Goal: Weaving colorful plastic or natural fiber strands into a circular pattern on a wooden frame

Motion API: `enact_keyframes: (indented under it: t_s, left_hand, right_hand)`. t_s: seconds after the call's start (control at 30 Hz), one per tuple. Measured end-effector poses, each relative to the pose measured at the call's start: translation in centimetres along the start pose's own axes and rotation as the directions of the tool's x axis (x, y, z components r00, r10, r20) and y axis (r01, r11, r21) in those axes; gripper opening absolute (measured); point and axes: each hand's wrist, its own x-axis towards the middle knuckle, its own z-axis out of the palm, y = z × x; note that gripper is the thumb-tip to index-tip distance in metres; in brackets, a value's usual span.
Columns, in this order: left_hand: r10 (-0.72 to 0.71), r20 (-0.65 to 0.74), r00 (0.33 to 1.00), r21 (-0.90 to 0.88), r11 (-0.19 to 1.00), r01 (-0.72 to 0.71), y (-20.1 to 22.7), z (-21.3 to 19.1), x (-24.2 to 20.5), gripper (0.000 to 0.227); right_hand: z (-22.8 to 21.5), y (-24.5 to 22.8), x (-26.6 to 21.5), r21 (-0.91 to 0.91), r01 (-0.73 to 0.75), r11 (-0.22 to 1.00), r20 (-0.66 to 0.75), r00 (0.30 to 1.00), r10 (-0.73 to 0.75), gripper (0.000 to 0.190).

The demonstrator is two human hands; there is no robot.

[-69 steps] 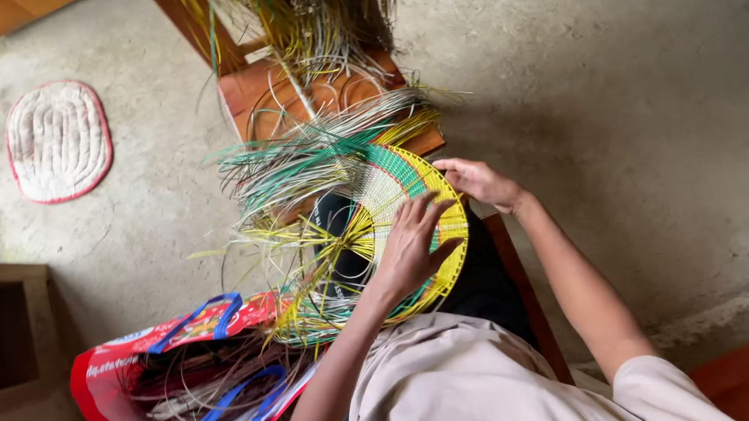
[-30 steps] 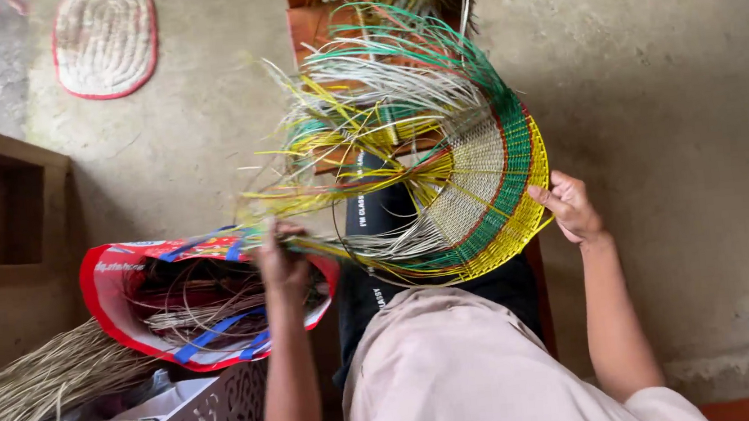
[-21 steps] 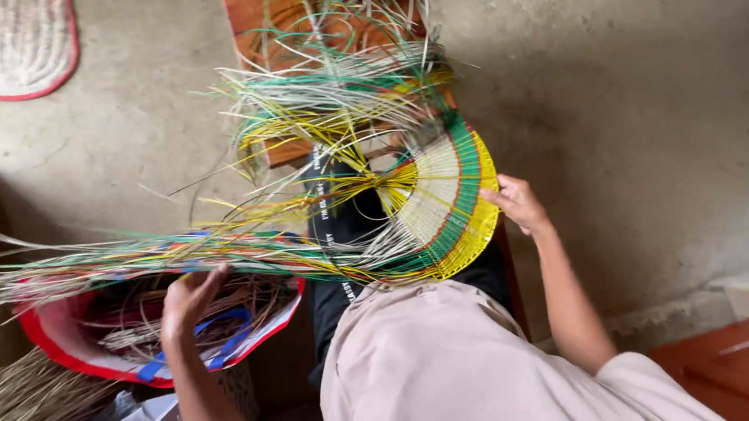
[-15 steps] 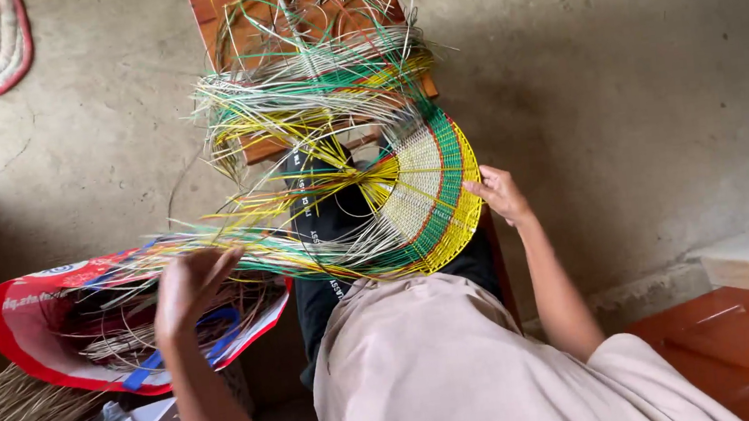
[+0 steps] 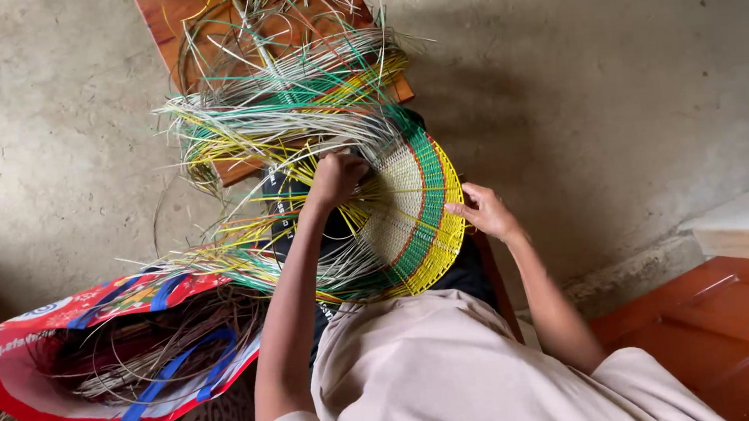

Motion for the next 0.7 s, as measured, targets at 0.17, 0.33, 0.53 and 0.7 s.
enact_keyframes:
  t_s: [0.17, 0.33, 0.53, 0.7]
  left_hand:
    - [-0.139, 0.055, 0.989, -0.026, 0.990, 0.141, -1.2, 0.3, -0.7, 0.016]
    - [-0.189, 0.057, 0.980, -0.016, 0.982, 0.190, 2.4, -1.5, -1.7, 0.018]
    - [-0.149, 0.038, 0.988, -0.146, 0.977, 0.153, 2.6, -2.1, -2.5, 0.015]
    - [-0.171, 0.035, 0.985, -0.316, 0.933, 0.173, 2.2, -2.0, -2.7, 0.013]
  right_hand:
    - [-1.9, 0.8, 5.3, -0.094, 0.223, 0.970, -0.232, 0.943, -0.239, 0.047]
    - [-2.1, -5.1, 10.9, -0.156, 0.467, 0.870, -0.281, 0.824, -0.493, 0.015]
    - [0.0, -5.6, 14.9, -0.128, 0.518, 0.846, -0.233, 0.813, -0.533, 0.015]
    - [-0.3, -7.6, 13.7, -0.229, 0.591, 0.774, -0.143, 0.766, -0.627, 0.017]
